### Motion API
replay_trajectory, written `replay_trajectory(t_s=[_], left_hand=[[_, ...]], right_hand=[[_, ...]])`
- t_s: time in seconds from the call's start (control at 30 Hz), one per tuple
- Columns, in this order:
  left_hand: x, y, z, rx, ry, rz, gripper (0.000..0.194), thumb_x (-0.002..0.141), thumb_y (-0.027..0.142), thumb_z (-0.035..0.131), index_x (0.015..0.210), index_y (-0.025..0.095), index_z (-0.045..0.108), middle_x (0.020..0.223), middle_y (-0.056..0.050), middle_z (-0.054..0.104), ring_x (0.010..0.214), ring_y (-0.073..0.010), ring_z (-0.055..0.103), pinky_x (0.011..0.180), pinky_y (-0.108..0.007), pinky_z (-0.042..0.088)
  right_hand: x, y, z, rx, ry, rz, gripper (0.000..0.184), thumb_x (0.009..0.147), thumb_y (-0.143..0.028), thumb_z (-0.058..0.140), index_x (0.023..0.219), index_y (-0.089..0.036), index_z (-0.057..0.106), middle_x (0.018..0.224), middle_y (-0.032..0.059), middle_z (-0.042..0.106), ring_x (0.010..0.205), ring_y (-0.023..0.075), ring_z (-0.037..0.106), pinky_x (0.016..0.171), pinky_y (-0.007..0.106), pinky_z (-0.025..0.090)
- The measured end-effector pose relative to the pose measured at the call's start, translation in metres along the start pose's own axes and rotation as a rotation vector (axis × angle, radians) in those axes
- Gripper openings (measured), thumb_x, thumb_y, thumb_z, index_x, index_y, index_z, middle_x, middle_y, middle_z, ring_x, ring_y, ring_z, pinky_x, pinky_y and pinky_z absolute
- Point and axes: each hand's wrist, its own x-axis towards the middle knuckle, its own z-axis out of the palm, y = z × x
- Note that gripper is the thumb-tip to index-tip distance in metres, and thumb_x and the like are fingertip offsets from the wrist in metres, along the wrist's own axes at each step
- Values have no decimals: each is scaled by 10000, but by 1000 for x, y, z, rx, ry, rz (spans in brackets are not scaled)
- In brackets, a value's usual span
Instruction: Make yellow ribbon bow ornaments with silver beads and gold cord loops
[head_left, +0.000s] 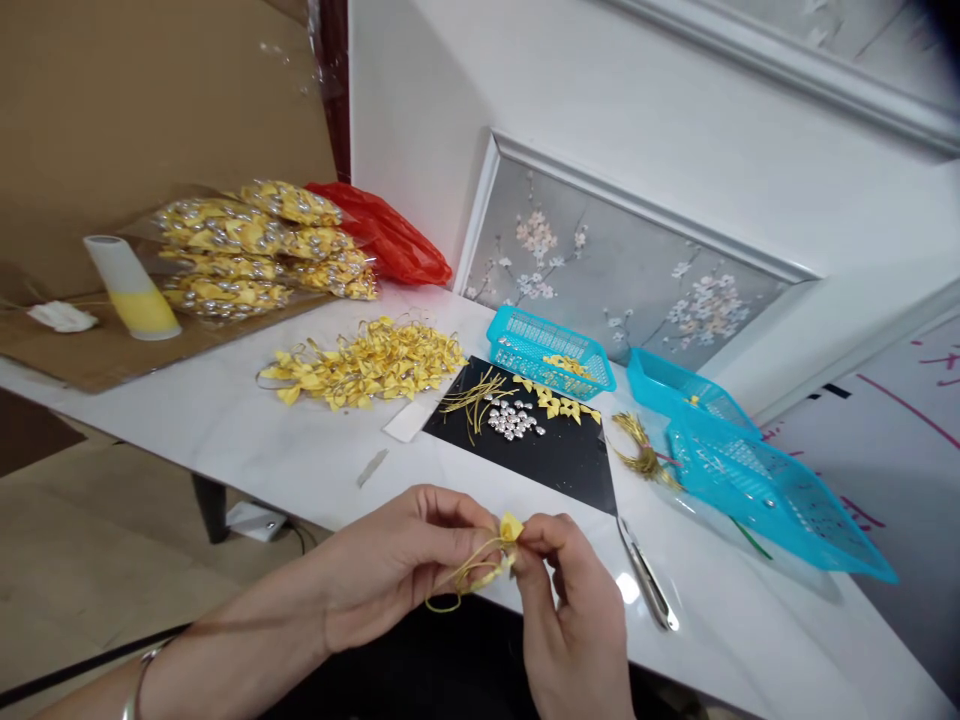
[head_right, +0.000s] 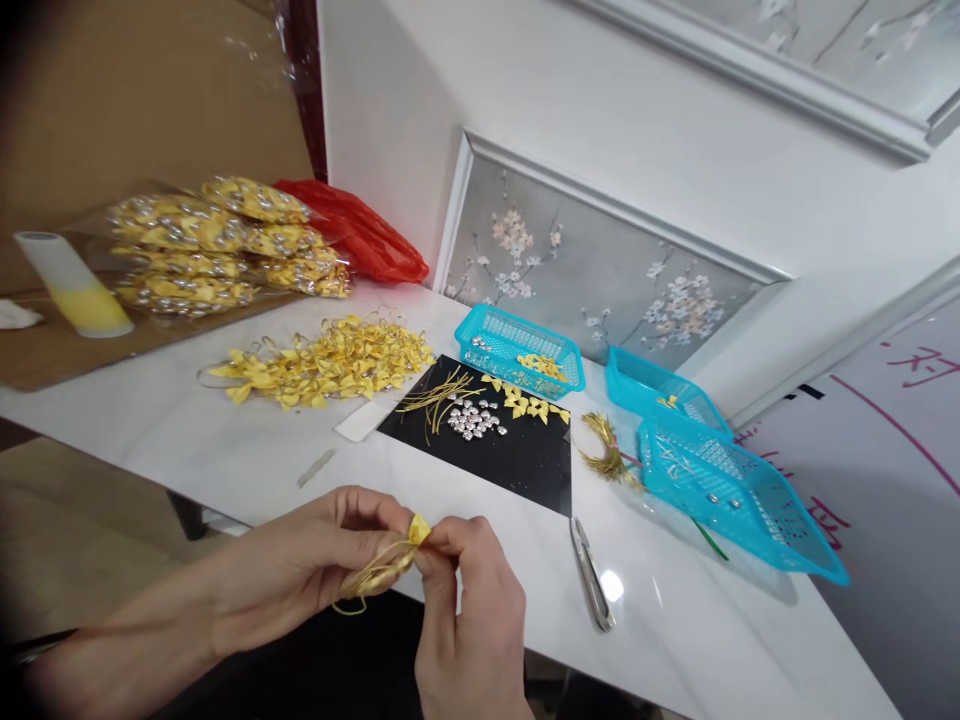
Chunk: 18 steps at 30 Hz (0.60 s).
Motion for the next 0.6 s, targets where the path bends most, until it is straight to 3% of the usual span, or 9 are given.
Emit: replay_trajectory(t_s=[0.17, 0.27, 0.33, 0.43, 0.6], left_hand=[[-1, 4, 3, 381, 50, 227, 136, 761, 194, 735, 638, 138, 715, 645, -1, 611, 623, -108, 516, 597, -209, 397], [0, 4, 2, 643, 127, 383, 123, 786, 165, 692, 670, 158, 733, 720, -5, 608, 672, -127, 540, 623, -224, 415], [0, 3, 1, 751, 153, 445, 124, 796, 170, 679, 691, 170, 743, 760, -14, 612, 686, -136, 549, 608, -222, 421], [1, -1, 2, 828, 181, 508, 124, 804, 172, 668, 709, 182, 747, 796, -23, 625, 689, -141, 560, 567, -209, 417], [0, -2, 5, 887, 202, 555, 141, 810, 156, 648, 697, 183, 730, 808, -27, 641, 726, -153, 597, 608, -210, 448]], right_hand=[[-7, 0, -4, -62, 20, 87, 192, 973, -170, 447, 1049, -228, 614, 742, -15, 688, 601, 117, 664, 577, 188, 525], [-3, 1, -10, -127, 28, -36, 243, 973, -164, 453, 1127, -230, 629, 943, 48, 721, 802, 156, 706, 683, 237, 554], [2, 0, -14, -183, 40, -122, 196, 944, -153, 523, 1044, -240, 668, 976, 59, 702, 873, 175, 682, 722, 266, 551], [11, -3, -14, -252, 9, -214, 155, 899, -109, 586, 932, -224, 684, 882, 53, 662, 801, 175, 627, 693, 290, 532], [16, -9, -3, -339, -4, -345, 272, 884, 0, 498, 950, -210, 658, 857, 58, 679, 740, 180, 583, 662, 326, 507]])
